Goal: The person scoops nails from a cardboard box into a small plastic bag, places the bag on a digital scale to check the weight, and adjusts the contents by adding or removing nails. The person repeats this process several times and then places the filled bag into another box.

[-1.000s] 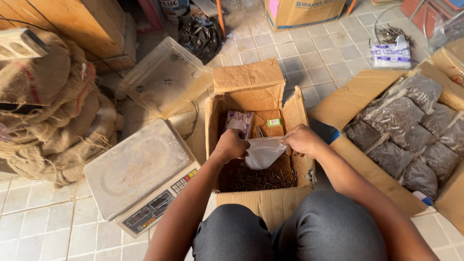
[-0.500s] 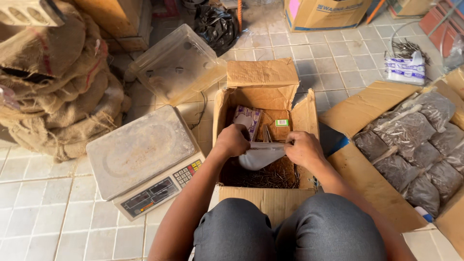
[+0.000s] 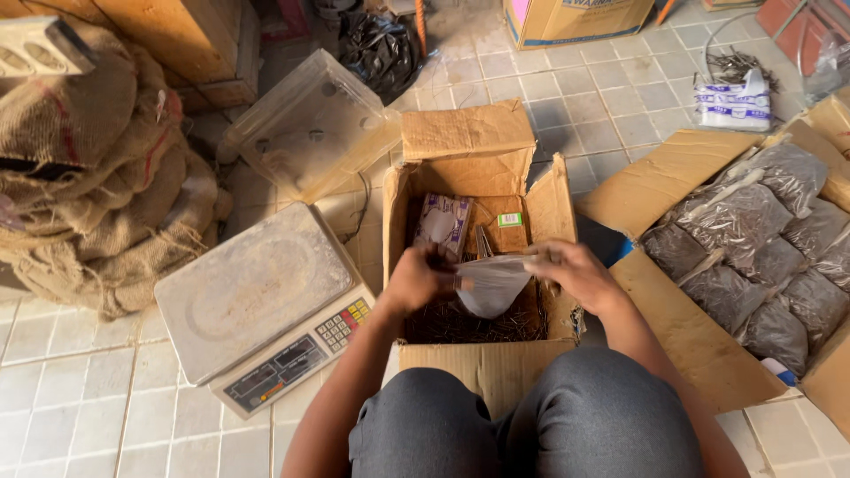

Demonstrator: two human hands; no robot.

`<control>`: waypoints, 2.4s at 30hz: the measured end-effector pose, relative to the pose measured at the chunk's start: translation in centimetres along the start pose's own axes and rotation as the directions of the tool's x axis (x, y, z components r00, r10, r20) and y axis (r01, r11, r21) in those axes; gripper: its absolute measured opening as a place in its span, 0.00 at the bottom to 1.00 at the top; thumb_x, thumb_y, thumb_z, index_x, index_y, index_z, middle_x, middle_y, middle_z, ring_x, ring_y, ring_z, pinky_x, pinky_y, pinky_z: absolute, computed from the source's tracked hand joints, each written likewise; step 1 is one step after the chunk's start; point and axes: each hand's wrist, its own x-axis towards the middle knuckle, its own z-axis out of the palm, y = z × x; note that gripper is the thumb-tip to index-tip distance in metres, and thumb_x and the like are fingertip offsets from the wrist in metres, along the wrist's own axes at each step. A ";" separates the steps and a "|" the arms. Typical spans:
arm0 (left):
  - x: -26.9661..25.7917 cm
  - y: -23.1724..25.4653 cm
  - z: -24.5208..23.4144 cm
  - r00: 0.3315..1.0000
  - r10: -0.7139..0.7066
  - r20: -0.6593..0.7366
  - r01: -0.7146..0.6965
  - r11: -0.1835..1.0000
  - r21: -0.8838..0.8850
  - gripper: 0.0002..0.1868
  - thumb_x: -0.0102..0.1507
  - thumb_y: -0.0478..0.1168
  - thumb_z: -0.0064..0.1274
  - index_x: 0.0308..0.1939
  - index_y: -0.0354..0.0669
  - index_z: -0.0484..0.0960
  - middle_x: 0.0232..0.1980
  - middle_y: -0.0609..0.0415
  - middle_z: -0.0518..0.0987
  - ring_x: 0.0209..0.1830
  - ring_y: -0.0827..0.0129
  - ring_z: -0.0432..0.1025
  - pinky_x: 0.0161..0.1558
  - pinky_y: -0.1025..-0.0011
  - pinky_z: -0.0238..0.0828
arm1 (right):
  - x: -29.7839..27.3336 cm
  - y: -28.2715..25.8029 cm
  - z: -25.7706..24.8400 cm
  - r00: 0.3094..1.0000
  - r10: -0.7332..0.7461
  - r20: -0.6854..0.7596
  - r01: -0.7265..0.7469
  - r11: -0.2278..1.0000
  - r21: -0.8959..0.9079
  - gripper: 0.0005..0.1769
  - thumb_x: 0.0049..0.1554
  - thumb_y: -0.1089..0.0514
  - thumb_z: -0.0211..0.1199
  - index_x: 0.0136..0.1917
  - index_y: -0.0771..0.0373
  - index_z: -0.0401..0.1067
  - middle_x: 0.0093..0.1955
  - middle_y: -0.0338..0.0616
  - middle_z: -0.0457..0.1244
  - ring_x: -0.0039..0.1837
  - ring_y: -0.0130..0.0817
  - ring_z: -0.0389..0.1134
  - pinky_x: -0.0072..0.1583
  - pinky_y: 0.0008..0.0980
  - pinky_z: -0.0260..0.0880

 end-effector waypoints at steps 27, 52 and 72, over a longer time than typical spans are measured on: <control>2.3 -5.8 1.4 0.985 0.051 -0.165 -0.085 0.974 -0.209 0.24 0.53 0.38 0.62 0.49 0.38 0.70 0.33 0.51 0.77 0.28 0.75 0.68 0.26 0.80 0.64 | 4.1 12.1 0.6 0.890 -0.325 -0.318 0.405 0.885 0.230 0.03 0.51 0.65 0.61 0.36 0.65 0.74 0.32 0.42 0.64 0.40 0.24 0.62 0.47 0.26 0.65; 0.7 -6.6 2.2 0.740 0.636 -0.218 -0.533 0.753 0.387 0.16 0.47 0.42 0.63 0.38 0.47 0.80 0.30 0.51 0.74 0.30 0.57 0.70 0.36 0.65 0.68 | 0.1 8.1 2.9 0.773 -0.581 -0.256 0.550 0.814 -0.188 0.18 0.43 0.67 0.67 0.48 0.66 0.72 0.42 0.47 0.66 0.50 0.26 0.61 0.55 0.34 0.63; 1.4 -7.0 0.9 0.806 0.591 -0.033 -0.488 0.694 0.529 0.06 0.53 0.44 0.56 0.26 0.49 0.77 0.27 0.55 0.76 0.33 0.57 0.72 0.40 0.67 0.67 | 1.3 9.6 1.7 0.775 -0.596 -0.210 0.513 0.787 -0.341 0.04 0.48 0.63 0.64 0.40 0.62 0.75 0.35 0.42 0.63 0.41 0.30 0.65 0.48 0.33 0.66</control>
